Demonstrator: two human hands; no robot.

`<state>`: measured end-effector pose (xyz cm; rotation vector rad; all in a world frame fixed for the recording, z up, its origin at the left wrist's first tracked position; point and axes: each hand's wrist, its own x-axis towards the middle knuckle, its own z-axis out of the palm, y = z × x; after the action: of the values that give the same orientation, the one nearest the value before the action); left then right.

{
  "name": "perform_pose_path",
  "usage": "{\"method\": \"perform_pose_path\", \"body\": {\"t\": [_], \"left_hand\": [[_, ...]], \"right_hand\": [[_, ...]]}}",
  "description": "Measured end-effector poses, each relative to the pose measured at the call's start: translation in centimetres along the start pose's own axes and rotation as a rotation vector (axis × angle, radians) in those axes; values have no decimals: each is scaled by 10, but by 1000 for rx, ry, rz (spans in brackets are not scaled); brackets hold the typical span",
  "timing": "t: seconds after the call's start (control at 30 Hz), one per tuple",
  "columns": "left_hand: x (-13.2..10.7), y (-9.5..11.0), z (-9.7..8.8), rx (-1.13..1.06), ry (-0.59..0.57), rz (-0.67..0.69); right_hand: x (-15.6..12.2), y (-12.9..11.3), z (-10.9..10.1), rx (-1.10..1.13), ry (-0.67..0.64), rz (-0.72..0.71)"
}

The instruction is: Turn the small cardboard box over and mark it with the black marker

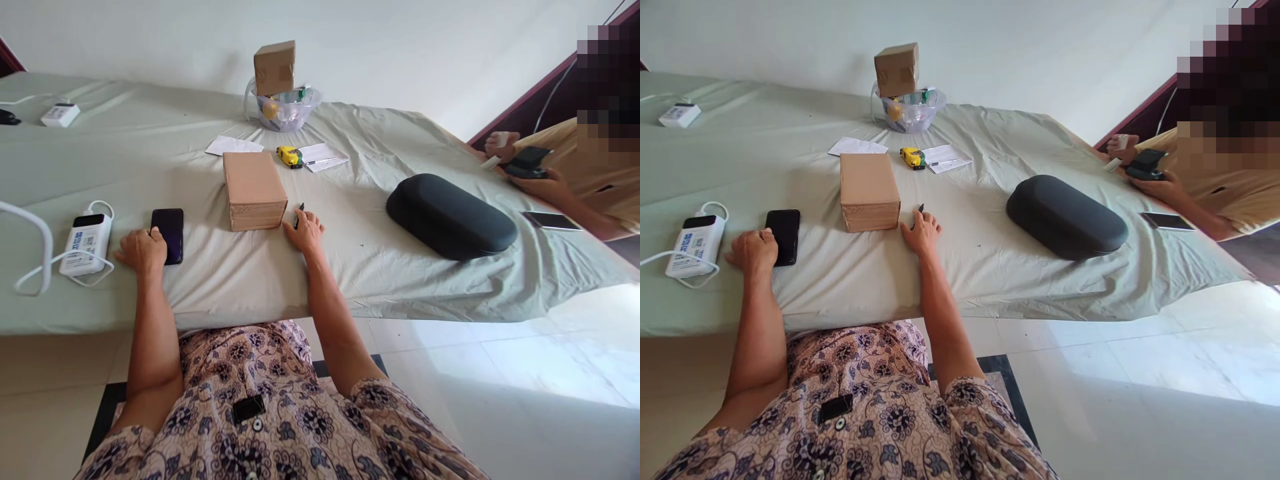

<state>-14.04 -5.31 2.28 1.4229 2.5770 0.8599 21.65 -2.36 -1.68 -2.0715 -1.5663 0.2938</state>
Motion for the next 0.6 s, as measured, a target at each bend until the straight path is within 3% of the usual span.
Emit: {"method": "perform_pose_path", "body": {"t": [0.17, 0.37, 0.6], "left_hand": [[7, -6, 1, -66, -48, -23], [7, -6, 0, -68, -131, -16], [3, 0, 6, -184, -227, -23]], "right_hand": [[10, 5, 3, 251, 223, 40], [14, 4, 11, 498, 529, -121], [-2, -17, 7, 619, 492, -210]]}}
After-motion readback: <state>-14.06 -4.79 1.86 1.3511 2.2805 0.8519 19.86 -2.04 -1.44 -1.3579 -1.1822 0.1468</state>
